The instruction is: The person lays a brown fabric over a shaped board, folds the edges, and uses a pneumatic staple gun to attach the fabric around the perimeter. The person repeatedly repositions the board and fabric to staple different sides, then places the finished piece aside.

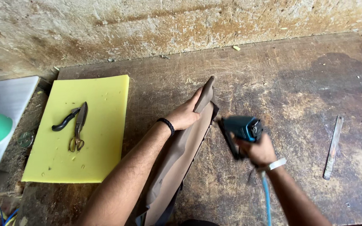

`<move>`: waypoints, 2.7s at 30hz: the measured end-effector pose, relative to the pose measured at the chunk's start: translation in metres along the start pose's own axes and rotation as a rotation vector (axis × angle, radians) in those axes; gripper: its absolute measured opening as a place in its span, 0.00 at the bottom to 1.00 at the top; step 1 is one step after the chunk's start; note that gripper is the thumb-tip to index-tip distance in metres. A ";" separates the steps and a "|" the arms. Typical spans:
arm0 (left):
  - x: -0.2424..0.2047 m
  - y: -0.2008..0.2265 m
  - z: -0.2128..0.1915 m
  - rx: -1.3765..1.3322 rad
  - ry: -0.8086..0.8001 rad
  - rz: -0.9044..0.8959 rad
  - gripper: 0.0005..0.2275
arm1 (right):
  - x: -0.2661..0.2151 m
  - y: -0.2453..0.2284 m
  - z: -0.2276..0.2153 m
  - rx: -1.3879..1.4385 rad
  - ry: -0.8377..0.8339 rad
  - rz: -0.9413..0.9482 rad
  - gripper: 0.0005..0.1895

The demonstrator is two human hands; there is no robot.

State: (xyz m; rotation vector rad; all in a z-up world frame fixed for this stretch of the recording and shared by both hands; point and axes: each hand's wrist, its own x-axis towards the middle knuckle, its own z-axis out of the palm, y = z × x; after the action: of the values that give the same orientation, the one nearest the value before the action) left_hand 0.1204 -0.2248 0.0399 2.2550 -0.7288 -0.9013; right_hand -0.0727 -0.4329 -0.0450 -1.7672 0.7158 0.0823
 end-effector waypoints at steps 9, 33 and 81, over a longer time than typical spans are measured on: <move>-0.008 0.014 0.003 0.064 0.026 -0.038 0.44 | 0.037 -0.099 -0.025 -0.185 0.037 -0.178 0.19; -0.075 -0.111 0.043 -0.763 -0.058 0.549 0.34 | -0.071 -0.042 0.046 -0.365 -0.191 -0.479 0.17; -0.161 -0.062 0.022 -0.032 -0.074 0.036 0.48 | -0.118 -0.094 0.061 -0.377 -0.191 -0.318 0.19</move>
State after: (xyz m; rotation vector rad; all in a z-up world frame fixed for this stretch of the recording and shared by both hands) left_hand 0.0207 -0.0825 0.0500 2.1836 -0.7797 -0.9768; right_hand -0.1026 -0.3148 0.0626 -2.1780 0.2857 0.1765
